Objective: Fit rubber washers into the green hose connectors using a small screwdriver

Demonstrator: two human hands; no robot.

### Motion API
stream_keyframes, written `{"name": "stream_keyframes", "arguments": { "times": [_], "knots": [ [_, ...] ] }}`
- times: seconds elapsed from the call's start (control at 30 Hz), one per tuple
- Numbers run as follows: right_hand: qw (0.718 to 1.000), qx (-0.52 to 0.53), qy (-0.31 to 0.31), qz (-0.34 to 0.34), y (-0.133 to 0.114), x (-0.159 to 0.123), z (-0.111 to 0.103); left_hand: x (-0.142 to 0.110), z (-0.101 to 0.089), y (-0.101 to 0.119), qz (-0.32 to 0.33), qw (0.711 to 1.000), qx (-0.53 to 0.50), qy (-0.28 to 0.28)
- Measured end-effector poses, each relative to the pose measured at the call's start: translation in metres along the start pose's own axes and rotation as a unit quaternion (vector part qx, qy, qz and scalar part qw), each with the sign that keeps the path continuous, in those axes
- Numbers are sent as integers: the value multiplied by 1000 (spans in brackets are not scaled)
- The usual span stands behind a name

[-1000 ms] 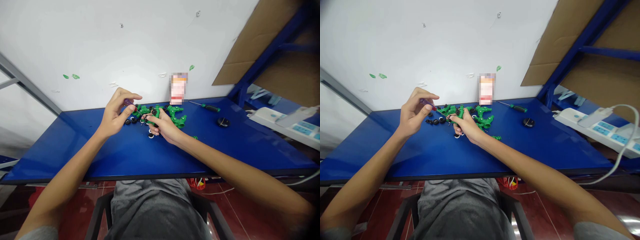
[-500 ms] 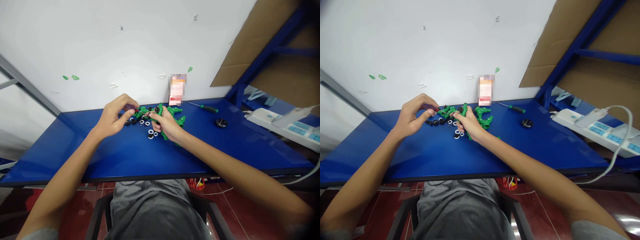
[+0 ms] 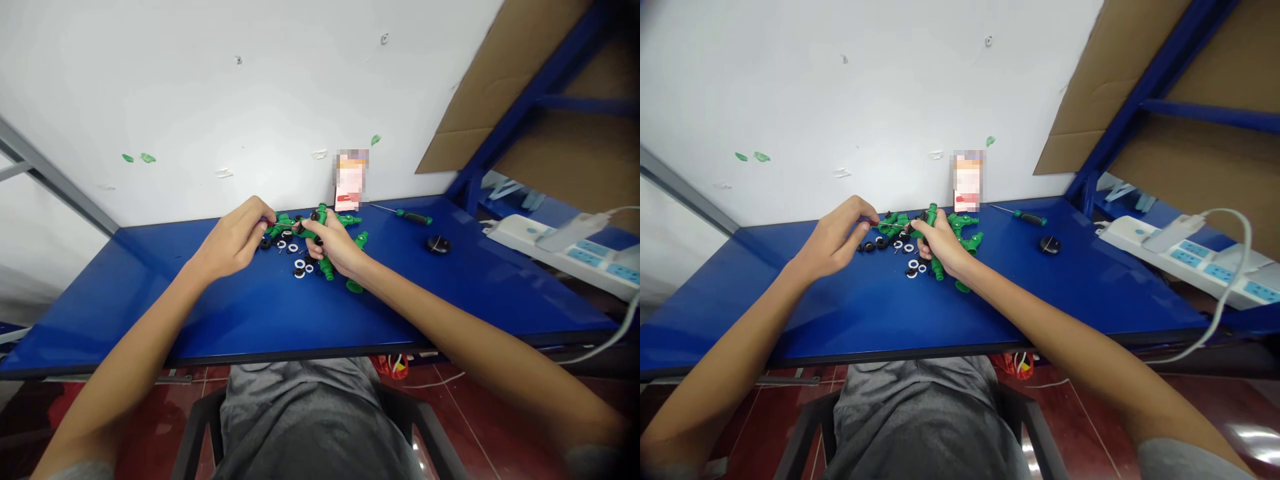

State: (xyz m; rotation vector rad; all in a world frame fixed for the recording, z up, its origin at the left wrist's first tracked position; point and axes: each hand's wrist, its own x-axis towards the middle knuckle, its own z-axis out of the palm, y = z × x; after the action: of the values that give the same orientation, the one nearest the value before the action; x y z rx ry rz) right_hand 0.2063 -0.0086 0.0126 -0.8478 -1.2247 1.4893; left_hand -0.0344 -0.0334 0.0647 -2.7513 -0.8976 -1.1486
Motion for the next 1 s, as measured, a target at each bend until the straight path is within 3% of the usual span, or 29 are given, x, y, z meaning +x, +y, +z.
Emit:
{"name": "stream_keyframes", "arguments": {
  "times": [0.17,0.4,0.73,1.0],
  "knots": [
    [999,-23,-17,-16,-1,0,-1,-2,1,-1,-32,999,-20,10],
    [998,-32,-40,-23,-2,-3,0,-1,0,-2,-23,999,-16,17],
    [996,-69,-52,-35,-7,0,-5,0,-13,7,15,997,23,-77],
    [992,-116,-29,-30,-15,0,-8,-3,-5,0,-107,990,68,-57]
  ]
}}
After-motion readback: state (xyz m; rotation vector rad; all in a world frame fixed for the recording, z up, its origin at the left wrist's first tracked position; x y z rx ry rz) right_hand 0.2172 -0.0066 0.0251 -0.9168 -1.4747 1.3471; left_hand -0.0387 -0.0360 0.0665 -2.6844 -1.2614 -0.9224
